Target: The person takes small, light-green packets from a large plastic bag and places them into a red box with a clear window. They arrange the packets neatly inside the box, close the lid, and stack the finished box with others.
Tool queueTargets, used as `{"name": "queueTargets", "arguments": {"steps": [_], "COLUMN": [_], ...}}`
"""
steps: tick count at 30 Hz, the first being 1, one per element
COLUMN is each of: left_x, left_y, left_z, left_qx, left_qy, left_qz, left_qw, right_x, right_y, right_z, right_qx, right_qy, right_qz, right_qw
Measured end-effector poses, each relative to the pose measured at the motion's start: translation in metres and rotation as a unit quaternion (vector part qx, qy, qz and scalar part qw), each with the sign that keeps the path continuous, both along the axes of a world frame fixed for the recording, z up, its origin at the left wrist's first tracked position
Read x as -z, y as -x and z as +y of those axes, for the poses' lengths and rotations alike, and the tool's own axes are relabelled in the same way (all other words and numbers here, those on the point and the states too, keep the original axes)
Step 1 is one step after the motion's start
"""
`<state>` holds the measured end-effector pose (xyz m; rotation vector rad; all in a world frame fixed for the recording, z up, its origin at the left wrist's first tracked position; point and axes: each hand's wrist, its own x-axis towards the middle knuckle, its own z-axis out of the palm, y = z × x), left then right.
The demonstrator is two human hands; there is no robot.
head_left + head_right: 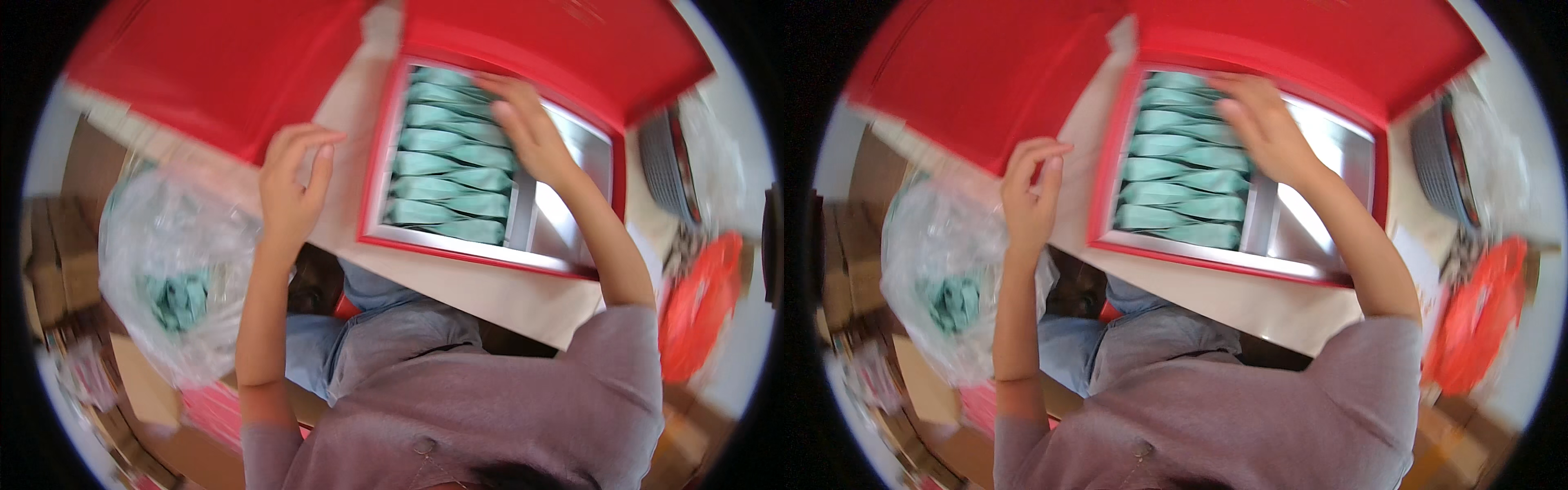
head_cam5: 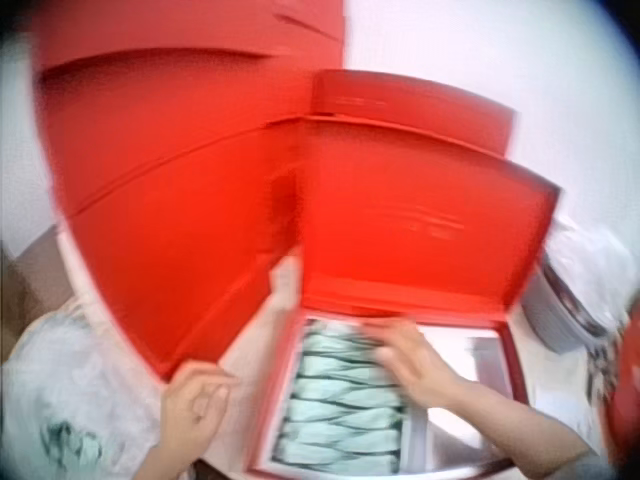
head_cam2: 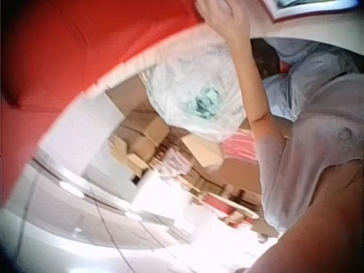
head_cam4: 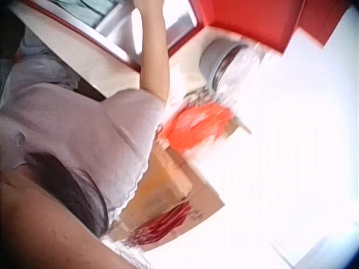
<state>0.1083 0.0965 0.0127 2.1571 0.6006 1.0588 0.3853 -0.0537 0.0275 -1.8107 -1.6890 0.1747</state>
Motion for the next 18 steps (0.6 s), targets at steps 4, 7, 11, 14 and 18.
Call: {"name": "queueTargets", "arguments": {"steps": [4,7,11,14,18], "left_x": [0.048,0.078,0.108,0.122,0.137], "left_y": [0.095,0.172,0.248,0.271,0.284], "left_z": [-0.02,-0.041,-0.072,-0.096,-0.119], "left_qx": [-0.122,-0.218,-0.394,-0.453,-0.469], "left_qy": [0.089,0.179,0.255,0.249,0.262], "left_qz": [-0.076,-0.114,-0.163,-0.196,-0.201], "left_qw": [0.986,0.953,0.868,0.833,0.819], "right_x": [-0.006,-0.039,-0.067,-0.06,0.009], "right_y": [0.0,0.03,0.095,0.171,0.324], "right_z": [-0.012,-0.026,-0.03,-0.013,0.04], "right_qx": [0.049,0.033,-0.077,-0.148,-0.111], "right_qy": [-0.046,-0.06,-0.103,-0.167,-0.054], "right_qz": [-0.093,-0.18,-0.165,-0.043,0.355], "right_qw": [0.993,0.981,0.978,0.974,0.927]}}
